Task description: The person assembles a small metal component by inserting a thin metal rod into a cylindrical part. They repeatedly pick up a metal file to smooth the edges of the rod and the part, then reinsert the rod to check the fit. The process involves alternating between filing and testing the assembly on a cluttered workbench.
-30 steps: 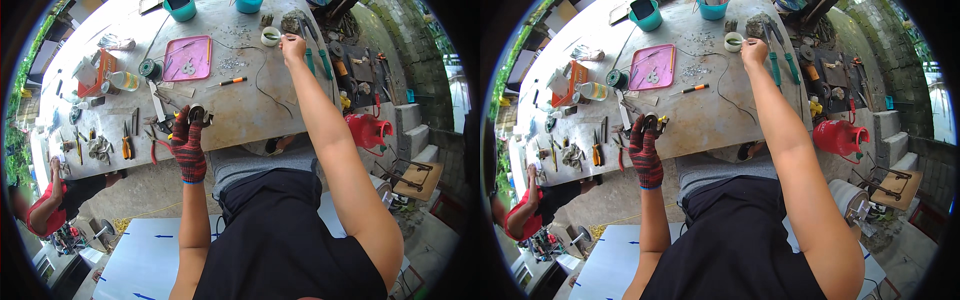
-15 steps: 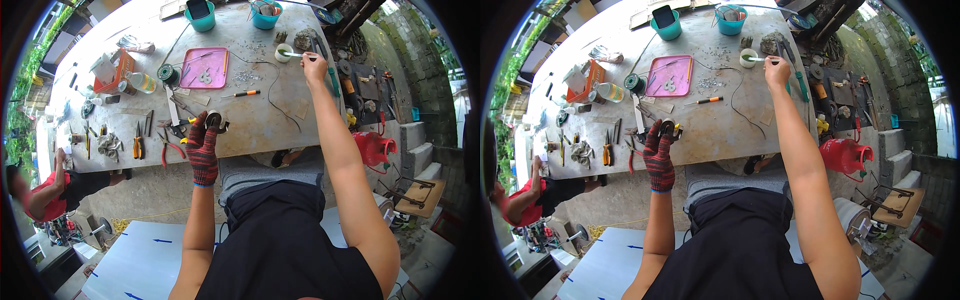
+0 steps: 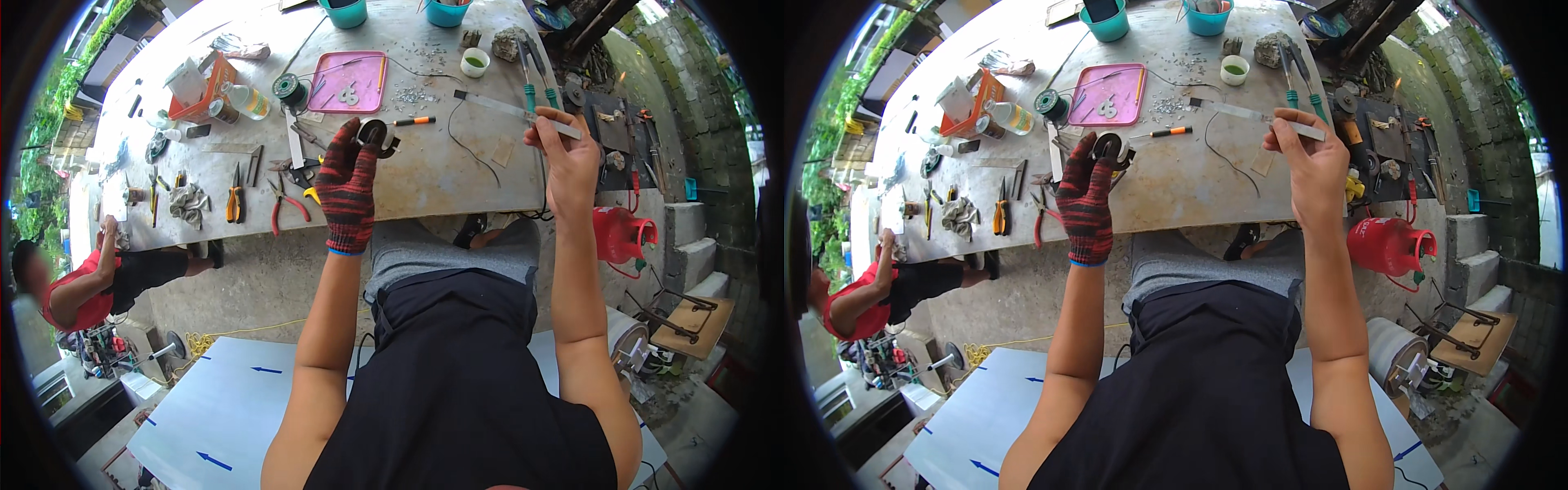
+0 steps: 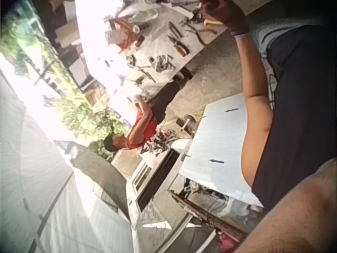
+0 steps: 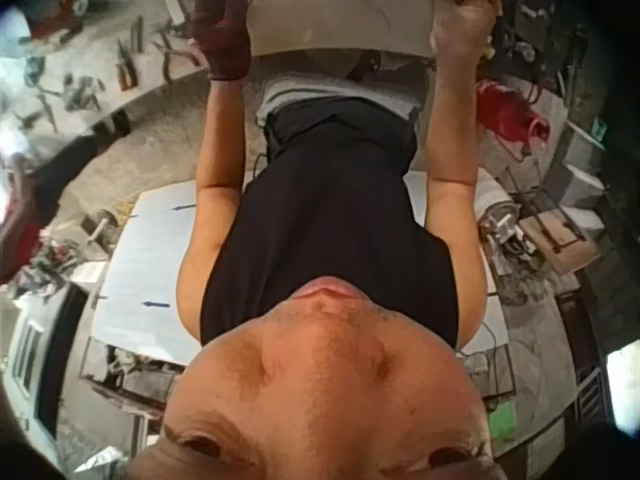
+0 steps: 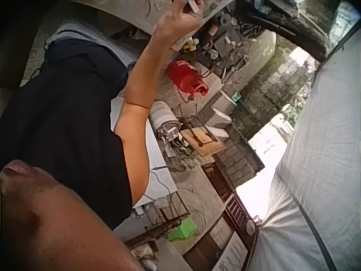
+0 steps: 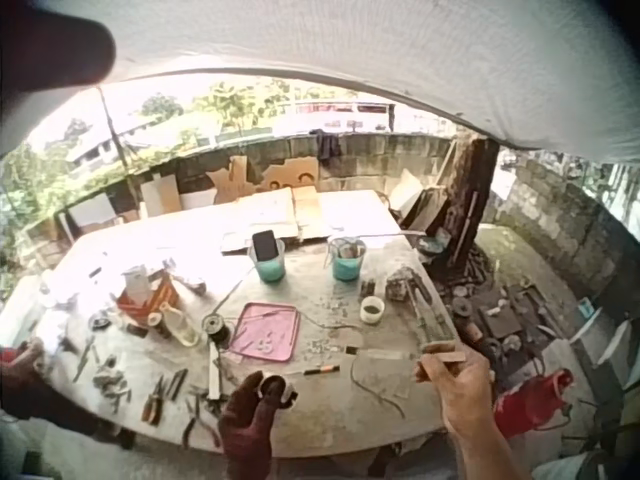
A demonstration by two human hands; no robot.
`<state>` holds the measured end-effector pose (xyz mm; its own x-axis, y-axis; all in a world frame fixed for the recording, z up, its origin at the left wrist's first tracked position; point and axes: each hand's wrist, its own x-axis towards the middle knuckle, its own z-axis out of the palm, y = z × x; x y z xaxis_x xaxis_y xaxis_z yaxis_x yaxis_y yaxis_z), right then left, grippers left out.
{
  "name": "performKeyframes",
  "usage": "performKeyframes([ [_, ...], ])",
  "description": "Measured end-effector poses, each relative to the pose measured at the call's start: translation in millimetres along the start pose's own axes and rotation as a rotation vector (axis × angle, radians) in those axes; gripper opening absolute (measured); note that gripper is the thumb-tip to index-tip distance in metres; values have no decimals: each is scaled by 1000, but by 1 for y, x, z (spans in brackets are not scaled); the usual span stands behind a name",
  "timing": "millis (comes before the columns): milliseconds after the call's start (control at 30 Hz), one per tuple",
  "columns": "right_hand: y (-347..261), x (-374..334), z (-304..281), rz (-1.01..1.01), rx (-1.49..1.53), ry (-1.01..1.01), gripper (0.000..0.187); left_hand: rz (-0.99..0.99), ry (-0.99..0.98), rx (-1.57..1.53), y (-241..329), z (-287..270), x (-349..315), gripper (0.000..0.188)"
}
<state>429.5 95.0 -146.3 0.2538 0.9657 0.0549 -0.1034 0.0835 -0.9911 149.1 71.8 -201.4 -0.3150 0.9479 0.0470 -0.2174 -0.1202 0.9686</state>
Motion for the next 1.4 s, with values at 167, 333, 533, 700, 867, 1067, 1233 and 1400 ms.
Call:
performKeyframes([
  [167, -33, -54, 13, -21, -107, -74, 20, 24, -29, 72, 8, 5, -11, 46],
  [333, -45, -80, 22, -146, -198, -137, 17, 32, -18, 96, 20, 9, -22, 47],
  [533, -51, -87, 28, -394, -452, -219, 17, 23, -54, -13, 25, 6, -28, 46],
  [700, -53, -90, 32, -501, -486, -247, 18, -4, -61, 65, 33, 4, -32, 47],
  [867, -56, -89, 31, -525, -449, -264, 18, -12, -96, 28, 38, 4, -32, 47],
  [1067, -60, -83, 28, -551, -416, -320, 21, -12, -148, 17, 36, 2, -29, 49],
  [1233, -64, -77, 25, -588, -456, -372, 22, -37, -168, 25, 40, 2, -29, 49],
  [1400, -71, -74, 24, -608, -463, -430, 24, -28, -181, 45, 44, 3, -29, 50],
])
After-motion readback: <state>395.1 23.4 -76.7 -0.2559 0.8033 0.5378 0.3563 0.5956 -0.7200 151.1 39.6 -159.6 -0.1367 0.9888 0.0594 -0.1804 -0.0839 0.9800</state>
